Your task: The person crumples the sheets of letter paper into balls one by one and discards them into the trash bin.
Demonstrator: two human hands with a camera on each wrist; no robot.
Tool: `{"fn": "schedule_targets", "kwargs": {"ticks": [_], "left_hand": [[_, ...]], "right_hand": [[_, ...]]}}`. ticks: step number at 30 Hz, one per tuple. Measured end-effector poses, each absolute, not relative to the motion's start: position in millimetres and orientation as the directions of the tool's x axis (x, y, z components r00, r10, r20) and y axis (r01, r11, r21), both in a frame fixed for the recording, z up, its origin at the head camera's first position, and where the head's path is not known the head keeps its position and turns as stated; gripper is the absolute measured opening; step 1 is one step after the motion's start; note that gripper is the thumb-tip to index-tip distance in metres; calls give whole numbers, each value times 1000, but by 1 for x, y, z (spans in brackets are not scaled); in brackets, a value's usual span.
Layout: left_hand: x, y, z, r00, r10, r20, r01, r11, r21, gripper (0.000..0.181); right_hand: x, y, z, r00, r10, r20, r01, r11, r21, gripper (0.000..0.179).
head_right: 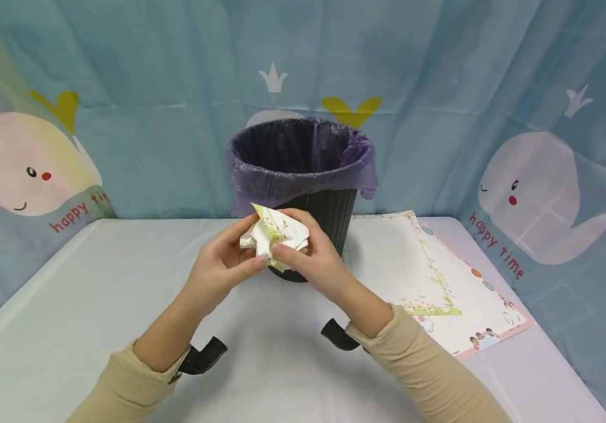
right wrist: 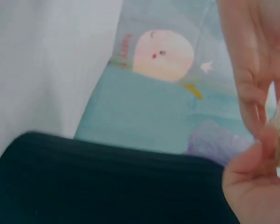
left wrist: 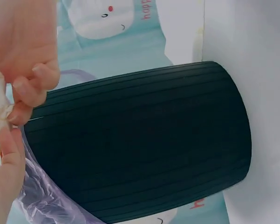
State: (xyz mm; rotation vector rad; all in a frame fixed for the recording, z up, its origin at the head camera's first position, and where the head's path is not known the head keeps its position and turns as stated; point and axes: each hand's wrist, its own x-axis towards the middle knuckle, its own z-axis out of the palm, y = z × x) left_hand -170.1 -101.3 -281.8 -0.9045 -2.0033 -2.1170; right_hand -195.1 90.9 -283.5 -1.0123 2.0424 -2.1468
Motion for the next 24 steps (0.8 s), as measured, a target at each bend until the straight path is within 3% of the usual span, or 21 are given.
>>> {"fn": "schedule_targets", "kwargs": {"ticks": [3,6,9,12,16,24], "left_hand": [[-171,-103,-283,-837,306,454,445,-101,890,69],[-172,-106,-281,-859,297,417,408,-95,908,74],[-174,-110,-278,-875,286,391,375,-113,920,76],[-175,-113,-273,-879,304,366,337,-147,930,73],[-176,-114,-267,-885,357,299,269,-131,954,72],[-178,-114,-268,-911,321,259,254,-61,965,73]], "right_hand": [[-196,97,-277,-773,-488,406,-398,-126,-909,70],[-197,102,-267,-764,-512,392,-461,8,-887,57],[-196,103,-259,-752,-521,405,-559,176,-810,46],[-196,103,-256,-731,-529,432,-632,283,-722,49],[-199,104,-258,-700,-560,443,-663,281,-694,58],[-201,105,-255,-697,-613,373,-647,311,-696,53]]}}
